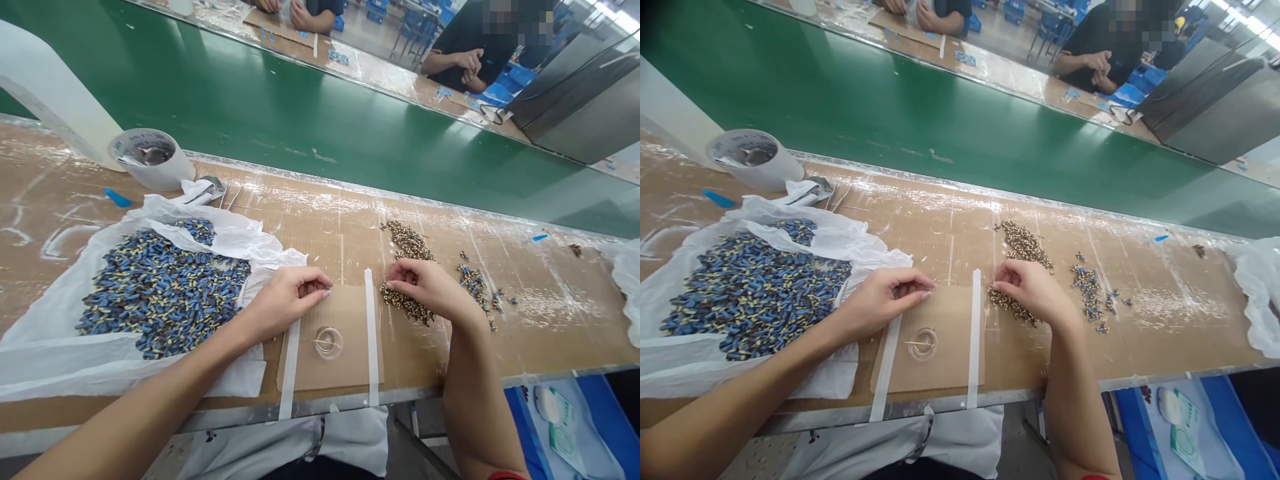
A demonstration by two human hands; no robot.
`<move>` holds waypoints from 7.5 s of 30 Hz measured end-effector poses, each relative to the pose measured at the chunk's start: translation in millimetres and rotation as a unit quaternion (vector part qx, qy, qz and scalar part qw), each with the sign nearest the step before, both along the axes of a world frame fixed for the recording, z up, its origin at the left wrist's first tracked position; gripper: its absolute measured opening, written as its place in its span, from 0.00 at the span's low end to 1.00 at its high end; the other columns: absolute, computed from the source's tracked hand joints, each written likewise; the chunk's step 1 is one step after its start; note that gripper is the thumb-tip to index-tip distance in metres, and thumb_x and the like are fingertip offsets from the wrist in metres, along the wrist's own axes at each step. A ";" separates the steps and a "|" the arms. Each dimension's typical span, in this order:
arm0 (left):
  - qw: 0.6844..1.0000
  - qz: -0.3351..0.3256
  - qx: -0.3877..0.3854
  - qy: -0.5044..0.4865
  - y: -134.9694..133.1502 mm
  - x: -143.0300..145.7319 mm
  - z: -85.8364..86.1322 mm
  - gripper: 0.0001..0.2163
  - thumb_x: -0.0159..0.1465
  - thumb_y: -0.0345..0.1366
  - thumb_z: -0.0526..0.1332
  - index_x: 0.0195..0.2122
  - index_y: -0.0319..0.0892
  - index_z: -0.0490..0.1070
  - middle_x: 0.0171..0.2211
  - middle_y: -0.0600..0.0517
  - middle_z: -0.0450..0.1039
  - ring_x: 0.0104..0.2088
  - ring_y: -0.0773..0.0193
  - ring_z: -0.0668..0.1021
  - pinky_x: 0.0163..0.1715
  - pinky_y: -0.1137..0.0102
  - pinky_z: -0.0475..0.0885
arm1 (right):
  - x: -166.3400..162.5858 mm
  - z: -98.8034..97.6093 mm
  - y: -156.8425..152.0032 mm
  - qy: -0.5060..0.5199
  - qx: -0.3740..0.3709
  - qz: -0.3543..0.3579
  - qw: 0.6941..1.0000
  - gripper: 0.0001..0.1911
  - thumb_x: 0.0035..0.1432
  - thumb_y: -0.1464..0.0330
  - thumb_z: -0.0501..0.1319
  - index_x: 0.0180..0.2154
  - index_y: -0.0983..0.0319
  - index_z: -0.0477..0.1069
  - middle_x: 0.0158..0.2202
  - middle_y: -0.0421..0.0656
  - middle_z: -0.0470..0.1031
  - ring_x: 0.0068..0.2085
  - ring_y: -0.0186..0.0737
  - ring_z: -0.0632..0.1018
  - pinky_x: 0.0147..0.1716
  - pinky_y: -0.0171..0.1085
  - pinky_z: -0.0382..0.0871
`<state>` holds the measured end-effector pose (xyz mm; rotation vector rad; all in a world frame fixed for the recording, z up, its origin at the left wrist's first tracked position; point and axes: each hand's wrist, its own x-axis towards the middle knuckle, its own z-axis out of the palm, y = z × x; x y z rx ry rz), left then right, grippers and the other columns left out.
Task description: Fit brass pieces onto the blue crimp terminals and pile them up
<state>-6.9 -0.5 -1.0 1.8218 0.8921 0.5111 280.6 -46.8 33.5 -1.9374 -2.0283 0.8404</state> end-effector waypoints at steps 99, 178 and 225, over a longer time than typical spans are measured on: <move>0.923 -0.094 0.352 0.124 -7.3 0.8 -4.7 0.10 0.67 0.29 0.53 0.31 0.39 0.71 0.27 0.51 0.69 0.29 0.64 0.69 0.29 0.70 0.61 | -89.1 -30.8 -6.3 0.372 -0.077 -0.059 0.923 0.12 0.57 0.61 0.64 0.34 0.65 0.74 0.27 0.41 0.74 0.27 0.34 0.72 0.27 0.34 0.66; 0.964 -0.074 0.251 0.040 -8.2 6.1 -14.7 0.15 0.69 0.32 0.49 0.25 0.39 0.64 0.22 0.53 0.65 0.25 0.67 0.68 0.28 0.71 0.60 | -97.5 -43.0 -6.8 0.179 0.125 0.079 0.973 0.17 0.70 0.66 0.47 0.26 0.60 0.51 0.22 0.36 0.57 0.25 0.32 0.61 0.27 0.33 0.51; 0.971 -0.113 0.211 0.007 -11.0 5.0 -12.0 0.14 0.68 0.34 0.47 0.26 0.41 0.63 0.21 0.54 0.66 0.21 0.67 0.67 0.25 0.72 0.60 | -93.7 -49.3 -7.7 0.201 0.103 0.156 0.962 0.19 0.71 0.62 0.43 0.30 0.61 0.63 0.26 0.40 0.67 0.28 0.35 0.68 0.30 0.35 0.59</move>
